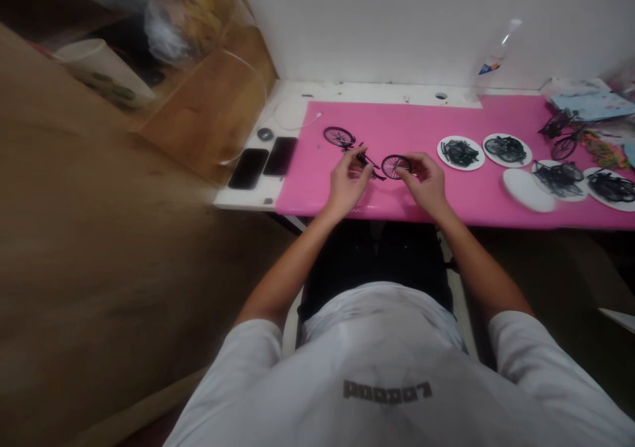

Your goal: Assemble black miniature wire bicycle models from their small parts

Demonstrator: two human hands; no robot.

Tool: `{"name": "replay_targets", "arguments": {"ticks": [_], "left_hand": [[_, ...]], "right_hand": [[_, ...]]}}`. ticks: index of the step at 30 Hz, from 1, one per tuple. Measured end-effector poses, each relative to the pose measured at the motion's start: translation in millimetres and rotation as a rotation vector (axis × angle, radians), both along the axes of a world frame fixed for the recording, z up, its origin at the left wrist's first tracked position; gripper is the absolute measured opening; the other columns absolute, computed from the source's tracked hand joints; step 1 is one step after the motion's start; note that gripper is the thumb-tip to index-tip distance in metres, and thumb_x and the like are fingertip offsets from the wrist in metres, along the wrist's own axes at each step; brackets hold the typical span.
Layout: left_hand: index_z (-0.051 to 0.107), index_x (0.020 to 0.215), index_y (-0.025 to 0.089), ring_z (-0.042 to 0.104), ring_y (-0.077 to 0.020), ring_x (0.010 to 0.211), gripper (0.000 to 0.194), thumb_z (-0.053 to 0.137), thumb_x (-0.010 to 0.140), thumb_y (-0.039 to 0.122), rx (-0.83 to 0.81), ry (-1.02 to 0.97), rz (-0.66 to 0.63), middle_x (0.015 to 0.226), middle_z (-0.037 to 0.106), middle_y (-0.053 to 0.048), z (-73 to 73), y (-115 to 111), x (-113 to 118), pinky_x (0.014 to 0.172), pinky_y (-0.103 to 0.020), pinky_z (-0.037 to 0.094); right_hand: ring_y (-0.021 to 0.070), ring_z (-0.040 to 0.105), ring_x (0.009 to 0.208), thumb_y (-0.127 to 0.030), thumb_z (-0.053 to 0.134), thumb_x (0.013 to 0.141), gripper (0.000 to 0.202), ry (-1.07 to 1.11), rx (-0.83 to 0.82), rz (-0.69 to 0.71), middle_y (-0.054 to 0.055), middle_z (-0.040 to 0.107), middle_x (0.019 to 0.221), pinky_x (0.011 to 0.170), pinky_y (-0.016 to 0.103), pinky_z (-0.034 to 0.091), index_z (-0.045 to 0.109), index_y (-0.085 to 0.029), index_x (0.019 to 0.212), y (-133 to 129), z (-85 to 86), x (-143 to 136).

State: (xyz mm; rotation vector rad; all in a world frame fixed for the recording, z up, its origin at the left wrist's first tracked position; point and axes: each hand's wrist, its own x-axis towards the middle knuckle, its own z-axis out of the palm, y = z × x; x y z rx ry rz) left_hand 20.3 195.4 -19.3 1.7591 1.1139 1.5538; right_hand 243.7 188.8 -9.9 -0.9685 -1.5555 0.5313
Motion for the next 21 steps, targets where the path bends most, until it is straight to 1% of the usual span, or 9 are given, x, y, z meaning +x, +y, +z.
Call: {"name": "replay_targets", "arguments": {"ticks": [2, 6, 9, 12, 17, 21], "left_hand": [[0.068, 0.143, 0.026, 0.073, -0.0171, 0.091, 0.054, 0.075, 0.101, 0.060, 0.007, -0.017, -0.005, 0.105, 0.074, -0.007, -1.6, -1, 2, 0.079, -0.028, 0.061], [0.069, 0.140, 0.028, 0.073, -0.0183, 0.094, 0.054, 0.075, 0.100, 0.063, 0.002, -0.038, -0.022, 0.108, 0.072, -0.007, -1.3, -3, 6, 0.081, -0.030, 0.062], [0.069, 0.139, 0.029, 0.073, -0.0191, 0.096, 0.054, 0.076, 0.099, 0.063, -0.010, -0.055, -0.033, 0.108, 0.071, -0.007, 0.2, -5, 8, 0.082, -0.031, 0.062], [0.069, 0.139, 0.029, 0.073, -0.0191, 0.094, 0.054, 0.078, 0.097, 0.063, -0.025, -0.075, -0.036, 0.104, 0.069, -0.006, 0.7, -7, 9, 0.081, -0.031, 0.063], [0.069, 0.139, 0.031, 0.074, -0.0183, 0.092, 0.055, 0.081, 0.095, 0.062, -0.048, -0.127, -0.022, 0.103, 0.069, -0.006, 0.1, -9, 13, 0.079, -0.030, 0.063], [0.068, 0.138, 0.029, 0.075, -0.0189, 0.094, 0.056, 0.082, 0.095, 0.061, -0.058, -0.138, -0.031, 0.105, 0.070, -0.006, -0.5, -12, 17, 0.079, -0.030, 0.064]], "right_hand": [[0.0197, 0.072, 0.085, -0.061, 0.084, 0.092, 0.040, -0.008, 0.029, -0.012, 0.003, 0.077, 0.099, 0.080, 0.037, 0.063, 0.076, -0.027, 0.112, -7, 6.3, -5], [0.0185, 0.068, 0.075, -0.056, 0.082, 0.096, 0.030, -0.161, 0.117, -0.090, 0.003, 0.076, 0.090, 0.074, 0.038, 0.063, 0.078, -0.027, 0.100, -20, 16.1, -11], [0.0190, 0.068, 0.072, -0.056, 0.080, 0.097, 0.029, -0.195, 0.150, -0.144, 0.003, 0.077, 0.089, 0.070, 0.039, 0.063, 0.078, -0.028, 0.097, -23, 17.0, -11], [0.0201, 0.069, 0.073, -0.057, 0.079, 0.099, 0.029, -0.208, 0.184, -0.166, 0.004, 0.078, 0.090, 0.067, 0.039, 0.065, 0.079, -0.028, 0.097, -22, 14.3, -10], [0.0239, 0.074, 0.082, -0.055, 0.076, 0.102, 0.025, -0.324, 0.225, -0.183, 0.005, 0.083, 0.094, 0.075, 0.043, 0.067, 0.083, -0.031, 0.102, -19, 9.5, -8], [0.0255, 0.075, 0.086, -0.051, 0.074, 0.104, 0.022, -0.349, 0.218, -0.166, 0.005, 0.085, 0.098, 0.081, 0.046, 0.067, 0.084, -0.032, 0.108, -21, 8.0, -9]]}}
